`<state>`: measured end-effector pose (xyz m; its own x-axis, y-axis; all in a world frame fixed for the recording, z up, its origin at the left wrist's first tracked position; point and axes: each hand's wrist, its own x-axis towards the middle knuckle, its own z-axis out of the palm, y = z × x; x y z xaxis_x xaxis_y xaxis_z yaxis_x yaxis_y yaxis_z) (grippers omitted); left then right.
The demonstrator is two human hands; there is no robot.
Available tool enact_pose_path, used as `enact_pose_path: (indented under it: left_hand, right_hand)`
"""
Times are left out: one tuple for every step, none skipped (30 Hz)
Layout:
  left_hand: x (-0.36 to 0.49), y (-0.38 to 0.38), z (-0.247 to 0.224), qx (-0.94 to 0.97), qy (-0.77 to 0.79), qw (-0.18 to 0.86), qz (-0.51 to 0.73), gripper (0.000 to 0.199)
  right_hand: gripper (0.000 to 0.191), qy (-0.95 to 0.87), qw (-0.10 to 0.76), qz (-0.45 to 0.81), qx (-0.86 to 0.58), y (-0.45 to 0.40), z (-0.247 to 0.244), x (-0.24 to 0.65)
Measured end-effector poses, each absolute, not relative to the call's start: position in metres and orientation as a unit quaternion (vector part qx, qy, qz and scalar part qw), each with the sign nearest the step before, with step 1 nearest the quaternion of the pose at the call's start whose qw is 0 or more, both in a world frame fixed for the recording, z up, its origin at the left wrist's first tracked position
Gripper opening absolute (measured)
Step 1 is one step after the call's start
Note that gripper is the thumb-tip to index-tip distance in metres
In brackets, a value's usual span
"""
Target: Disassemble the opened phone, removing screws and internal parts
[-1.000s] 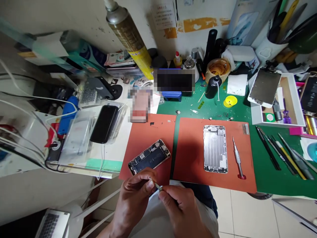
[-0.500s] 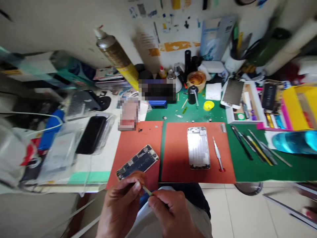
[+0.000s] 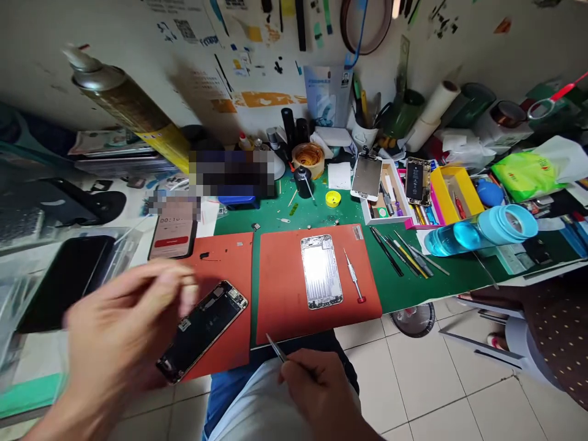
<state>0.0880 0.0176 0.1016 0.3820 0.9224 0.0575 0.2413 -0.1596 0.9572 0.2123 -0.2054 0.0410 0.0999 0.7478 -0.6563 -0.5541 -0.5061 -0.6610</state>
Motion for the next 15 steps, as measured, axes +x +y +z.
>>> enact_pose_path:
  left_hand:
    - [0.102, 0.026, 0.101, 0.723, 0.389, 0.471, 0.322, 0.018]
    - [0.120, 0.034, 0.099, 0.778, 0.334, 0.456, 0.274, 0.021]
    - [0.141, 0.042, 0.096, 0.834, 0.292, 0.402, 0.239, 0.026]
    - [0.165, 0.050, 0.093, 0.885, 0.253, 0.331, 0.207, 0.028]
    - [0.189, 0.058, 0.090, 0.929, 0.222, 0.243, 0.169, 0.030]
    - [0.214, 0.065, 0.086, 0.960, 0.201, 0.160, 0.109, 0.032]
    - [0.237, 0.071, 0.082, 0.968, 0.192, 0.137, 0.086, 0.031]
    - [0.258, 0.077, 0.079, 0.972, 0.185, 0.127, 0.071, 0.029]
    - [0.276, 0.081, 0.075, 0.975, 0.182, 0.116, 0.060, 0.027]
    - [0.291, 0.084, 0.072, 0.977, 0.178, 0.107, 0.050, 0.025]
    - [0.303, 0.085, 0.070, 0.978, 0.177, 0.100, 0.042, 0.025]
    - [0.311, 0.087, 0.068, 0.979, 0.177, 0.095, 0.036, 0.025]
    - [0.318, 0.087, 0.066, 0.980, 0.178, 0.090, 0.030, 0.026]
    - [0.322, 0.088, 0.064, 0.980, 0.179, 0.086, 0.024, 0.026]
    - [0.324, 0.088, 0.062, 0.980, 0.181, 0.083, 0.018, 0.027]
  right_hand:
    - [0.060, -0.087, 0.500, 0.652, -0.563, -0.206, 0.041, 0.213]
    - [0.058, -0.090, 0.509, 0.639, -0.570, -0.207, 0.041, 0.214]
    - [0.058, -0.091, 0.517, 0.626, -0.577, -0.208, 0.041, 0.213]
    - [0.057, -0.093, 0.525, 0.613, -0.584, -0.209, 0.040, 0.213]
    - [0.057, -0.098, 0.531, 0.601, -0.590, -0.210, 0.039, 0.212]
    - [0.056, -0.104, 0.536, 0.588, -0.597, -0.212, 0.037, 0.212]
    - [0.056, -0.108, 0.540, 0.576, -0.604, -0.215, 0.036, 0.213]
    - [0.056, -0.107, 0.544, 0.565, -0.611, -0.217, 0.034, 0.214]
    - [0.056, -0.100, 0.547, 0.558, -0.616, -0.220, 0.033, 0.216]
    - [0.056, -0.090, 0.549, 0.552, -0.621, -0.223, 0.032, 0.218]
    - [0.056, -0.079, 0.551, 0.546, -0.626, -0.225, 0.031, 0.221]
    - [0.056, -0.072, 0.553, 0.540, -0.631, -0.228, 0.030, 0.224]
    - [0.055, -0.069, 0.553, 0.537, -0.634, -0.230, 0.030, 0.227]
    - [0.054, -0.070, 0.553, 0.534, -0.636, -0.232, 0.030, 0.230]
    - [0.053, -0.069, 0.553, 0.530, -0.640, -0.233, 0.030, 0.232]
